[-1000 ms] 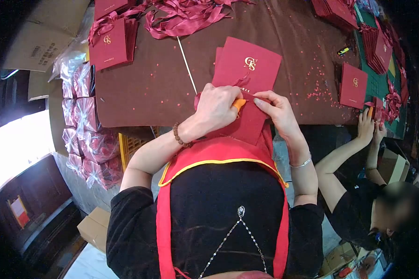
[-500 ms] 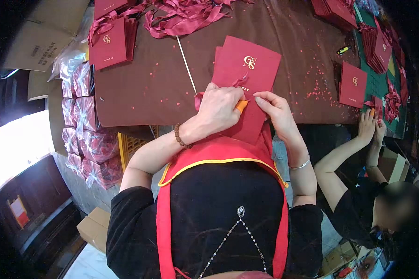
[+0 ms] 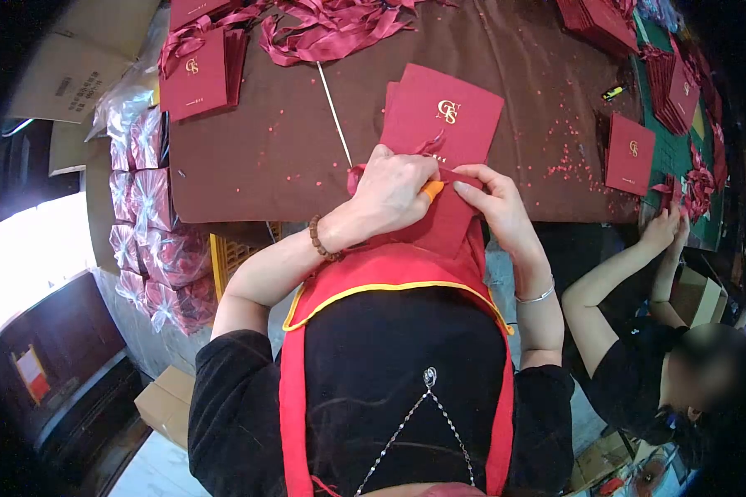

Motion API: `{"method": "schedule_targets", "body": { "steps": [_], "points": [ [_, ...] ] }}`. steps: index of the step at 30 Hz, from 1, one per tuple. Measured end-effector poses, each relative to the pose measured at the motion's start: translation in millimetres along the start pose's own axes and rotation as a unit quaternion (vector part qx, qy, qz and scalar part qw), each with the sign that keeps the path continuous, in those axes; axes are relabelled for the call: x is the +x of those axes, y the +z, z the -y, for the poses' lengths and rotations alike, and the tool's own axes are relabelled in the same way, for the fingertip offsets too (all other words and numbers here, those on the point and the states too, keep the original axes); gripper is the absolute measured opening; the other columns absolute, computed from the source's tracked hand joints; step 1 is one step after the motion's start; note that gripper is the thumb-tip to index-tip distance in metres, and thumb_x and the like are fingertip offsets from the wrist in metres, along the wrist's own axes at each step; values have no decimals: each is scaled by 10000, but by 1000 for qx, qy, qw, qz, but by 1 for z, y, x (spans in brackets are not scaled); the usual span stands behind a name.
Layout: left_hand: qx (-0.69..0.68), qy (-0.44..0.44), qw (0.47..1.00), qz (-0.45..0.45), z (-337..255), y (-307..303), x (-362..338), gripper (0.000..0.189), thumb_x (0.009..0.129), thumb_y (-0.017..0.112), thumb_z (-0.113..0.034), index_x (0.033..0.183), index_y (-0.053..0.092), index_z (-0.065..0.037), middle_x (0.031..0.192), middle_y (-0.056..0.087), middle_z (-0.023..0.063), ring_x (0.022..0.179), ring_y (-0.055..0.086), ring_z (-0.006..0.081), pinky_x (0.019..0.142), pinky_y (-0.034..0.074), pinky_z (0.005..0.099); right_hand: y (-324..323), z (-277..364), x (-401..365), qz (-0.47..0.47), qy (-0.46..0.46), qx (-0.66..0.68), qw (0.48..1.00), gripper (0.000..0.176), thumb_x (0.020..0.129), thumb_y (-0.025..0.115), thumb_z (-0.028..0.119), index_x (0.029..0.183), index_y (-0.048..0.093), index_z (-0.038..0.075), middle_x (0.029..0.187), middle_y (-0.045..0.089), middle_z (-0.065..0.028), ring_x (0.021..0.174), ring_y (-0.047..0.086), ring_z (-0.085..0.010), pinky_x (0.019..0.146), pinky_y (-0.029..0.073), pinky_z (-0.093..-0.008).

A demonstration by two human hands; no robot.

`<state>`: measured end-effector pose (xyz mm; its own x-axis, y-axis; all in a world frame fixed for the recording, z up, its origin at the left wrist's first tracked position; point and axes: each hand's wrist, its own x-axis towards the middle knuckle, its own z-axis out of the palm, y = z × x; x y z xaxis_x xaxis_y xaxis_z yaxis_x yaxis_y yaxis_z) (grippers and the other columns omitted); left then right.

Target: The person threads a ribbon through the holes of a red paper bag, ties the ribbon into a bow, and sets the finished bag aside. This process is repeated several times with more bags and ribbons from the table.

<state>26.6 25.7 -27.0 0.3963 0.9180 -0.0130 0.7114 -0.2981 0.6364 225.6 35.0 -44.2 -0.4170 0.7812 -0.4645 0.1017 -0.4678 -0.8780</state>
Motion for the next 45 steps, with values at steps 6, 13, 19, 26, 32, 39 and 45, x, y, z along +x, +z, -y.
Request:
{"method": "schedule_targets", "body": {
  "steps": [6, 13, 19, 26, 32, 39, 45],
  "points": [
    [-11, -13, 1000, 17, -4, 4, 3, 78, 783, 608, -154, 811, 615, -81, 758, 644, 83, 741, 616, 246, 746, 364, 372, 1, 9, -6, 6, -29, -63, 998, 303, 824, 611, 81, 1112, 581, -8, 881, 609, 2, 685, 501, -23, 625, 426, -192],
    [5, -4, 1000, 30, -4, 3, 5, 97, 795, 607, -177, 804, 619, -81, 755, 644, 87, 737, 617, 248, 741, 364, 371, -5, -3, -2, 6, -42, -70, 997, 321, 797, 635, 97, 1099, 595, -5, 763, 587, 13, 597, 460, -30, 549, 393, -209],
    [8, -2, 999, 35, -4, 2, 5, 108, 798, 608, -187, 806, 620, -80, 747, 644, 86, 733, 619, 250, 738, 364, 372, -5, -7, -1, -13, -62, -112, 992, 315, 781, 649, 108, 1076, 611, 6, 731, 576, 2, 595, 457, -31, 551, 392, -212],
    [4, -2, 1000, 14, 4, -2, 2, 116, 780, 600, -179, 753, 614, -67, 701, 637, 97, 688, 620, 259, 708, 367, 403, -4, 18, -8, 25, 49, -105, 993, 312, 810, 636, 41, 1113, 576, -5, 926, 586, 7, 811, 521, -35, 715, 434, -197],
    [11, -25, 999, 37, 4, -6, 1, 103, 781, 623, -179, 812, 629, -81, 750, 643, 78, 723, 610, 255, 713, 373, 377, -5, 8, -5, 14, 66, 23, 997, 318, 820, 647, 122, 1123, 577, 54, 831, 576, 49, 729, 506, -14, 602, 392, -177],
    [29, 41, 995, -91, 15, 0, 0, 70, 753, 632, -119, 815, 615, -95, 908, 596, 29, 887, 542, 215, 744, 347, 355, -6, 6, -3, 8, 59, 9, 998, 308, 832, 645, 129, 1116, 574, 36, 827, 600, 10, 666, 543, -38, 554, 442, -193],
    [32, 13, 999, -11, 15, 2, -2, 83, 746, 642, -129, 823, 619, -107, 949, 577, 16, 914, 516, 217, 771, 333, 363, -5, 3, -6, -11, 19, -109, 994, 284, 806, 664, 150, 1037, 591, 1, 659, 579, -18, 518, 533, -66, 479, 432, -220]
  ]
}}
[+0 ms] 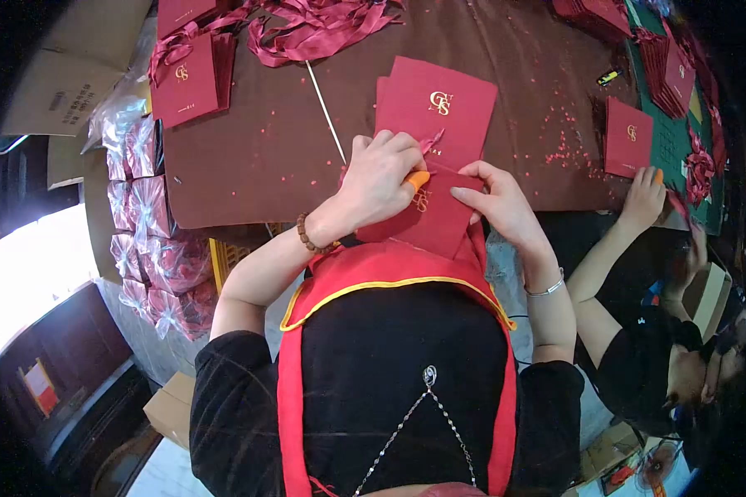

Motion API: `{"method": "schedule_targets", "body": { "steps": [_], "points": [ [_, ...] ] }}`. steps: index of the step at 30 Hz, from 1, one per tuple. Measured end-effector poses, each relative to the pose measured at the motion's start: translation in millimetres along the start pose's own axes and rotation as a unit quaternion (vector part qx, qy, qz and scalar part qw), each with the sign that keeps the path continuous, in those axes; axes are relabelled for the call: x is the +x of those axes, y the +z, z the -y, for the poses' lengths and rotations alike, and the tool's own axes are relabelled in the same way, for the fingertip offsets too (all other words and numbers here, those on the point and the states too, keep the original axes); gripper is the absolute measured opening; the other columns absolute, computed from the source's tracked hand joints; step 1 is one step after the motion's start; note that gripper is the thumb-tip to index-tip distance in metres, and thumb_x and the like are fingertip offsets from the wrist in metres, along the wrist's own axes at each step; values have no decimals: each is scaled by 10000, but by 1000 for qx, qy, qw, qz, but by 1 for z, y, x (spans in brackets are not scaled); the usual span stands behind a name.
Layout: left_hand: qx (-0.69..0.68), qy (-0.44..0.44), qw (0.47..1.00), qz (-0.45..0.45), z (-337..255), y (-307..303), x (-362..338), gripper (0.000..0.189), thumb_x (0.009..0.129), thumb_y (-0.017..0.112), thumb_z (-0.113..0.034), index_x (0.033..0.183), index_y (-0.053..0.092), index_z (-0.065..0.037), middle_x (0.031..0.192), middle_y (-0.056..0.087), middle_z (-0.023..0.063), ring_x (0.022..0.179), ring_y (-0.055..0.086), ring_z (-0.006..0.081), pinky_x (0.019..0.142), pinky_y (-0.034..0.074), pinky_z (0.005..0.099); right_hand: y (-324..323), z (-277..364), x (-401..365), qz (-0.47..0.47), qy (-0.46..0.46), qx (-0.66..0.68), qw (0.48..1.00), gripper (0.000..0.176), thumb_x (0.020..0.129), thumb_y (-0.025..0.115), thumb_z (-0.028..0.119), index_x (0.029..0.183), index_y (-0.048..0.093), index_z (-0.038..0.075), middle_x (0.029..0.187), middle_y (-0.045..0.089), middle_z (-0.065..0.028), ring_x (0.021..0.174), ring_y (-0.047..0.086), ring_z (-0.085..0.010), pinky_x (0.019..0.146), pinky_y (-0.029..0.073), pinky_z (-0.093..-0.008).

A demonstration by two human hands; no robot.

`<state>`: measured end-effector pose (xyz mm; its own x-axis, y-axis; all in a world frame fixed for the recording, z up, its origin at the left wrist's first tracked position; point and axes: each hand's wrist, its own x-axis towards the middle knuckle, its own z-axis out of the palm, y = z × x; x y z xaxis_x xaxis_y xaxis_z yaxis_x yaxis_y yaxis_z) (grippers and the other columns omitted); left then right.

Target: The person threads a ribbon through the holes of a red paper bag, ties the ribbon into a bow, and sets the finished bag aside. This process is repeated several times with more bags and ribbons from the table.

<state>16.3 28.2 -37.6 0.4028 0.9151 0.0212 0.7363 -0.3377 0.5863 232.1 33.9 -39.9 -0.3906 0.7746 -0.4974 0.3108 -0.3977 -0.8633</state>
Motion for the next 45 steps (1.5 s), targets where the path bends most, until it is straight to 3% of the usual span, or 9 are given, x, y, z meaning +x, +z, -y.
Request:
{"method": "schedule_targets", "body": {
  "steps": [5, 9, 16, 25, 32, 38, 40, 45],
  "points": [
    [53, 57, 994, -76, -13, 4, -5, 100, 724, 658, -159, 813, 630, -122, 988, 547, 34, 954, 499, 222, 791, 332, 391, 2, -5, 1, -18, -11, -9, 1000, 310, 802, 665, 165, 1050, 596, -7, 644, 578, -27, 503, 537, -77, 476, 423, -233],
    [78, 55, 992, -86, -21, 7, -4, 92, 707, 657, -170, 778, 632, -117, 984, 542, 27, 989, 470, 230, 799, 323, 398, 3, -4, 2, -21, -26, -30, 999, 344, 802, 665, 177, 1087, 597, -2, 657, 578, -20, 518, 523, -71, 488, 419, -235],
    [60, 54, 995, -64, -21, 4, 1, 65, 692, 646, -152, 729, 633, -100, 954, 539, 25, 998, 458, 231, 809, 312, 404, 4, -1, 0, -17, -19, 3, 1000, 337, 802, 659, 158, 1093, 598, -2, 685, 572, -10, 571, 492, -52, 519, 405, -216],
    [79, 11, 996, -26, -26, 5, 5, 90, 697, 667, -170, 729, 622, -99, 927, 537, 37, 961, 465, 239, 803, 318, 400, 7, -12, 1, -38, -84, -18, 996, 268, 805, 631, 127, 1042, 587, 9, 776, 600, -13, 584, 454, -30, 539, 390, -219],
    [80, 31, 993, -82, -30, 11, 2, 81, 678, 666, -146, 716, 612, -99, 913, 540, 34, 959, 467, 244, 799, 320, 404, 11, -14, 0, -42, -93, -16, 995, 265, 818, 616, 115, 1057, 572, 9, 778, 580, 4, 561, 405, -27, 523, 373, -222],
    [58, 31, 996, -52, -19, 8, 2, 76, 675, 657, -142, 713, 608, -99, 906, 537, 22, 965, 461, 231, 806, 305, 390, 14, -12, -4, -46, -103, -17, 994, 282, 830, 602, 96, 1102, 585, 23, 759, 556, 15, 584, 404, -31, 530, 372, -219],
    [55, 41, 996, -48, -16, 6, 1, 72, 675, 656, -142, 718, 616, -100, 910, 539, 18, 976, 460, 226, 813, 305, 391, 12, 0, -7, -2, -33, -25, 999, 314, 855, 586, 39, 1162, 550, -14, 922, 603, -16, 815, 537, -53, 725, 449, -199],
    [69, 57, 995, -47, -18, 4, 0, 82, 680, 662, -148, 721, 619, -91, 900, 536, 19, 984, 461, 229, 811, 306, 394, 14, -4, -6, 8, -47, 42, 998, 297, 862, 575, 36, 1154, 553, -14, 936, 609, -15, 811, 536, -56, 722, 443, -196]
  ]
}}
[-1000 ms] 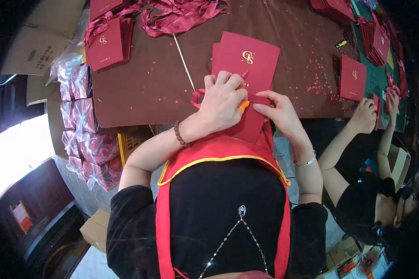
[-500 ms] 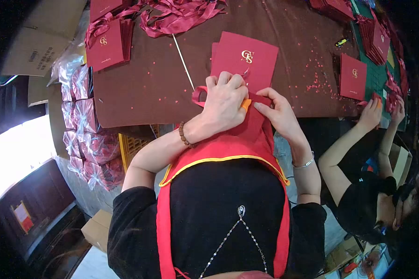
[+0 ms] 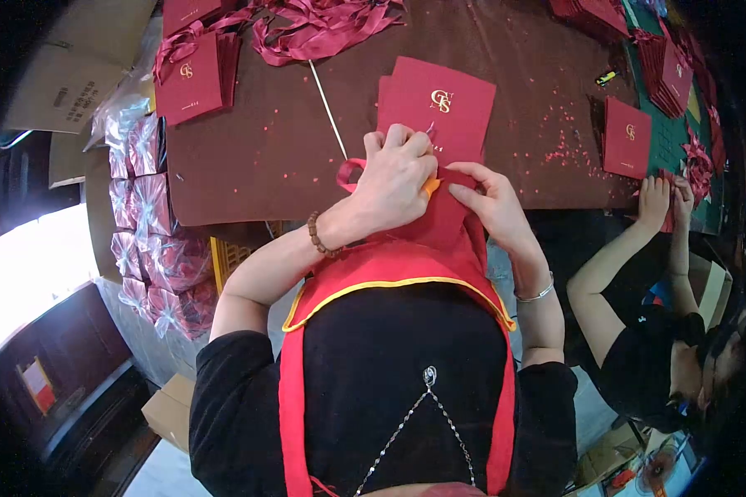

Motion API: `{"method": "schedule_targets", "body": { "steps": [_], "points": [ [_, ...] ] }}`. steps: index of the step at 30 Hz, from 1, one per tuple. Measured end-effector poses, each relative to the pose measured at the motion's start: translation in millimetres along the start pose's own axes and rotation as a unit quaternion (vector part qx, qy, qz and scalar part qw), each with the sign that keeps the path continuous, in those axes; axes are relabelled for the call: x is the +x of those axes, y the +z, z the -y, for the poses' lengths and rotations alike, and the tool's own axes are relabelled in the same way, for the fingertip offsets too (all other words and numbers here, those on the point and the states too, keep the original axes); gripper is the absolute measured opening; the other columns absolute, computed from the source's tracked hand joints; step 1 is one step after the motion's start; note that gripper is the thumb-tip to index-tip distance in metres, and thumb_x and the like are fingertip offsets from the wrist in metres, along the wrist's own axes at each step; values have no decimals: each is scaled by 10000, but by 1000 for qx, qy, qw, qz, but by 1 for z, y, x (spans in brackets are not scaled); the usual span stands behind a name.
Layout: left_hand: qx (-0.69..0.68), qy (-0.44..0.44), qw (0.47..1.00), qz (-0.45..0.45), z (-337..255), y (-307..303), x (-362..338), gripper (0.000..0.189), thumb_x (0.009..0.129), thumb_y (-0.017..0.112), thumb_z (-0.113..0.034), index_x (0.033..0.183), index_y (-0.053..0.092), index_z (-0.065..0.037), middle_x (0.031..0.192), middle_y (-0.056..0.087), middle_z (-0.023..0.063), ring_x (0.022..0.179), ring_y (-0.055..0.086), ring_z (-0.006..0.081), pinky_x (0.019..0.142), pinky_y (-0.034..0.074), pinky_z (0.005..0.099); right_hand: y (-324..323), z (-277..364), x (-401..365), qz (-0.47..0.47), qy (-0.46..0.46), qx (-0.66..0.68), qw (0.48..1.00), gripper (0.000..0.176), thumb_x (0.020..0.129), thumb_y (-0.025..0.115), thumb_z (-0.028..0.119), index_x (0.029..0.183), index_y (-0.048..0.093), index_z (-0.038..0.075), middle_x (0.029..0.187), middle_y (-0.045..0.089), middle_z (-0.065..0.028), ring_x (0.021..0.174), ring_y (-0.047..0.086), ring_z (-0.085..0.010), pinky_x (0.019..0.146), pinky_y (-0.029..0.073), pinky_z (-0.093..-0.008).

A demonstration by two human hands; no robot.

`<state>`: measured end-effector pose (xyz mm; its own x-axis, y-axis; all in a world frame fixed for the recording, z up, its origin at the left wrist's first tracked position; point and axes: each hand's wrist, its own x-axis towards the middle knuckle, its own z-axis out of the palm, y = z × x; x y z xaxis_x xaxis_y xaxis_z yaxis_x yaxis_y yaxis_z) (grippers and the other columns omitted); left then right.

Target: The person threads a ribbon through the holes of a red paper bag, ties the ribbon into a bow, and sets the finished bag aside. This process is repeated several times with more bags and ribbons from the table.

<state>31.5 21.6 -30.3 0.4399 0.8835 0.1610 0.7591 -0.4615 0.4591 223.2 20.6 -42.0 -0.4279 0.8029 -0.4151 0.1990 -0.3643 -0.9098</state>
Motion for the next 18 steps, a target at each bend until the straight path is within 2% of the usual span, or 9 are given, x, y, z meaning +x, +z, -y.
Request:
{"method": "schedule_targets", "body": {
  "steps": [2, 4, 6, 8, 11, 12, 14, 15, 18],
  "points": [
    [-12, -1, 1000, -19, 1, 1, 0, 78, 653, 657, -124, 712, 624, -86, 884, 534, 25, 963, 456, 231, 789, 306, 401, 3, -1, -1, -1, -7, 27, 1000, 289, 865, 569, 34, 1150, 554, -10, 946, 607, -16, 814, 531, -56, 722, 439, -194],
    [-33, -14, 999, -38, 1, 2, -2, 92, 624, 651, -104, 709, 620, -88, 873, 532, 35, 950, 453, 238, 778, 305, 408, 5, -1, -2, -17, -58, -15, 998, 273, 870, 560, 27, 1142, 557, 1, 969, 602, -20, 834, 527, -54, 734, 437, -196],
    [-32, -19, 998, -51, -2, 4, -4, 81, 650, 660, -115, 714, 615, -93, 888, 534, 30, 963, 460, 240, 799, 303, 402, 3, -2, -2, -24, -76, -75, 994, 266, 871, 557, 24, 1136, 555, 4, 977, 597, -20, 849, 523, -52, 741, 436, -198],
    [-16, -22, 997, -71, -7, 4, -8, 93, 673, 669, -118, 739, 606, -101, 918, 532, 29, 977, 467, 242, 826, 299, 398, 5, -2, -2, -32, -41, -11, 999, 263, 845, 580, 59, 1103, 577, 8, 879, 595, 13, 734, 514, -36, 649, 425, -199],
    [-24, -19, 993, -112, -7, 9, -13, 104, 674, 664, -114, 759, 606, -101, 934, 526, 33, 984, 466, 242, 827, 299, 401, 0, -5, 0, -26, -15, -10, 999, 250, 846, 587, 61, 1092, 583, 19, 850, 586, 14, 705, 505, -29, 618, 414, -192],
    [-19, -33, 995, -88, -7, 7, -14, 112, 678, 671, -121, 771, 610, -103, 948, 525, 35, 989, 467, 243, 827, 300, 400, 0, -4, 1, -27, -15, -10, 999, 250, 846, 587, 61, 1092, 583, 19, 850, 586, 14, 705, 505, -29, 618, 414, -192],
    [-29, -54, 993, -97, -4, 6, -14, 118, 686, 677, -130, 789, 624, -107, 943, 531, 30, 987, 468, 242, 826, 300, 397, 2, 1, 2, -9, 23, 105, 994, 246, 846, 599, 65, 1088, 587, 26, 827, 580, 10, 687, 503, -26, 600, 415, -197],
    [-20, -55, 994, -93, -1, 4, -15, 124, 692, 680, -136, 806, 637, -112, 923, 542, 24, 982, 471, 237, 825, 300, 395, 1, 2, 1, -9, 23, 106, 994, 246, 846, 599, 65, 1088, 587, 26, 827, 580, 10, 687, 503, -26, 600, 415, -197],
    [-28, -59, 994, -88, 3, 2, -15, 126, 691, 680, -134, 811, 645, -115, 895, 550, 18, 979, 473, 229, 821, 301, 393, 0, 3, 1, 2, 27, 136, 990, 286, 845, 606, 38, 1125, 554, 7, 920, 595, -8, 808, 551, -50, 716, 451, -191]
  ]
}}
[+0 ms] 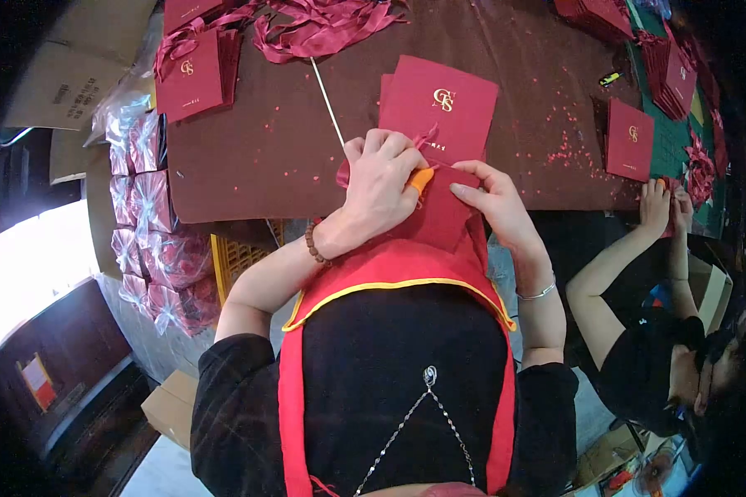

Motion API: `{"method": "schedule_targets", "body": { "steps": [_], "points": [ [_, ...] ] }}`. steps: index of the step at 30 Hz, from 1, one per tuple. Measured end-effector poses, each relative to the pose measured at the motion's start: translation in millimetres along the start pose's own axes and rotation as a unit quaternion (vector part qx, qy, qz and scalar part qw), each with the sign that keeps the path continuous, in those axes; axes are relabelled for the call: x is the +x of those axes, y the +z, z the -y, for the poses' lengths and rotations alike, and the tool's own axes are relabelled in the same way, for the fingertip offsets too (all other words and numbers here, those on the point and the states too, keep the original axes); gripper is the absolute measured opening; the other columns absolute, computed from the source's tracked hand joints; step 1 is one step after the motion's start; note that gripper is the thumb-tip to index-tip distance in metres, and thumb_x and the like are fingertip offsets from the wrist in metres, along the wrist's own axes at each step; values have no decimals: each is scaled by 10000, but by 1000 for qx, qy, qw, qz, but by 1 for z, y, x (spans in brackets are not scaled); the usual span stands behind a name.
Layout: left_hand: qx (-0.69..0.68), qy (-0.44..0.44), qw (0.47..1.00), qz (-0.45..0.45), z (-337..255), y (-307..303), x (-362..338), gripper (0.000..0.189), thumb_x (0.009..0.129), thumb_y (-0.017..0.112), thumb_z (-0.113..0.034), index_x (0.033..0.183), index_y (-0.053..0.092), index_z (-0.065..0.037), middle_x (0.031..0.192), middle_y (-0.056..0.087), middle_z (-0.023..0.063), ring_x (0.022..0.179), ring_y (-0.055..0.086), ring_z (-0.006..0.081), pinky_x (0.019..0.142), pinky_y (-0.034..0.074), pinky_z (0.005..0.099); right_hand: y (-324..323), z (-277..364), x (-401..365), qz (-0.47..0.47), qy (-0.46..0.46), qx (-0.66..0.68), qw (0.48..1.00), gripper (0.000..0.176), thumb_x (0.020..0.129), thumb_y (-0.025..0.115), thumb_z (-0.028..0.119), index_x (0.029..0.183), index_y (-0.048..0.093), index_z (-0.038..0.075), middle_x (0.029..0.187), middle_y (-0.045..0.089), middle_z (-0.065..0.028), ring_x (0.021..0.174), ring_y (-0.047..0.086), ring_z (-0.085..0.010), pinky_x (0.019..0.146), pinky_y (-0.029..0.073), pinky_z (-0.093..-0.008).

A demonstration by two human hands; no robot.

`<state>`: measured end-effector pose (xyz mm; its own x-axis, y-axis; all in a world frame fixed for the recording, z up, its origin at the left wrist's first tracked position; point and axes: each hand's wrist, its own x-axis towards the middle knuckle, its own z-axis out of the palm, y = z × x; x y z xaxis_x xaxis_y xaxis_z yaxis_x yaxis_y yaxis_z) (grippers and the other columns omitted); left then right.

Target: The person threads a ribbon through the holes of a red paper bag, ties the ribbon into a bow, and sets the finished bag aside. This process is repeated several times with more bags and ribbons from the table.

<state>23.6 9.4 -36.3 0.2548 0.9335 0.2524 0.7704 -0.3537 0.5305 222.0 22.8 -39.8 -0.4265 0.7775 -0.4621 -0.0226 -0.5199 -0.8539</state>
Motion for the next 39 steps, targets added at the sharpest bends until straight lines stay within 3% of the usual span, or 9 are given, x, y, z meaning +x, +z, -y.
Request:
{"method": "schedule_targets", "body": {
  "steps": [8, 15, 17, 18, 20, 23, 24, 26, 39],
  "points": [
    [16, 34, 999, 32, -10, 3, 5, 89, 655, 653, -150, 723, 626, -100, 842, 558, 25, 937, 470, 224, 783, 308, 415, -4, -3, 1, -3, 9, -96, 995, 290, 857, 596, 43, 1140, 550, 3, 891, 589, 5, 780, 534, -36, 688, 439, -178],
    [17, 25, 999, 32, -9, 5, 7, 96, 633, 638, -116, 721, 619, -84, 847, 562, 37, 939, 468, 236, 779, 309, 421, -3, -6, 0, -10, 0, -98, 995, 284, 857, 593, 33, 1138, 557, 9, 861, 584, 14, 745, 510, -27, 655, 421, -172],
    [17, 30, 999, 37, -11, 5, 8, 96, 634, 640, -118, 721, 618, -85, 846, 562, 37, 940, 469, 235, 780, 310, 422, -3, -13, 1, -20, -54, -96, 994, 271, 846, 601, 80, 1108, 581, 12, 735, 516, 59, 572, 404, 6, 498, 340, -176],
    [20, 32, 998, 40, -11, 4, 9, 96, 635, 642, -120, 721, 617, -86, 845, 563, 37, 940, 469, 234, 780, 310, 422, -3, -10, 0, -20, -54, -96, 994, 271, 846, 601, 80, 1108, 581, 12, 735, 516, 59, 572, 404, 6, 498, 340, -176],
    [28, 37, 998, 44, -13, 2, 10, 96, 637, 651, -131, 716, 615, -90, 839, 562, 34, 936, 472, 232, 780, 311, 422, -2, -2, -2, -14, -16, -111, 994, 284, 858, 592, 39, 1137, 556, -1, 864, 583, 12, 755, 507, -30, 660, 422, -176],
    [24, 40, 998, 39, -11, 3, 11, 96, 638, 655, -135, 713, 614, -92, 832, 559, 32, 931, 475, 233, 779, 311, 420, -3, -5, 0, -15, -21, -117, 993, 282, 859, 592, 40, 1135, 557, -5, 873, 586, 7, 760, 508, -31, 665, 424, -180],
    [27, 40, 998, 39, -11, 3, 10, 87, 645, 652, -135, 711, 614, -92, 828, 557, 32, 929, 476, 234, 778, 312, 418, -3, -8, 1, -16, -22, -116, 993, 282, 859, 592, 40, 1135, 557, -5, 873, 586, 7, 760, 508, -31, 665, 424, -180],
    [27, 37, 998, 41, -11, 3, 11, 84, 647, 652, -135, 709, 614, -93, 828, 557, 31, 930, 476, 235, 777, 313, 418, -5, -14, 3, -29, -63, -124, 990, 275, 836, 606, 101, 1096, 591, 12, 695, 499, 51, 571, 387, -12, 491, 326, -202],
    [36, 14, 997, 69, -11, 2, 13, 95, 686, 676, -161, 717, 606, -105, 844, 559, 17, 952, 480, 226, 808, 302, 410, -1, -14, 1, -47, -132, -184, 973, 272, 831, 602, 95, 1095, 599, 31, 727, 525, 24, 594, 403, -23, 522, 351, -209]
  ]
}}
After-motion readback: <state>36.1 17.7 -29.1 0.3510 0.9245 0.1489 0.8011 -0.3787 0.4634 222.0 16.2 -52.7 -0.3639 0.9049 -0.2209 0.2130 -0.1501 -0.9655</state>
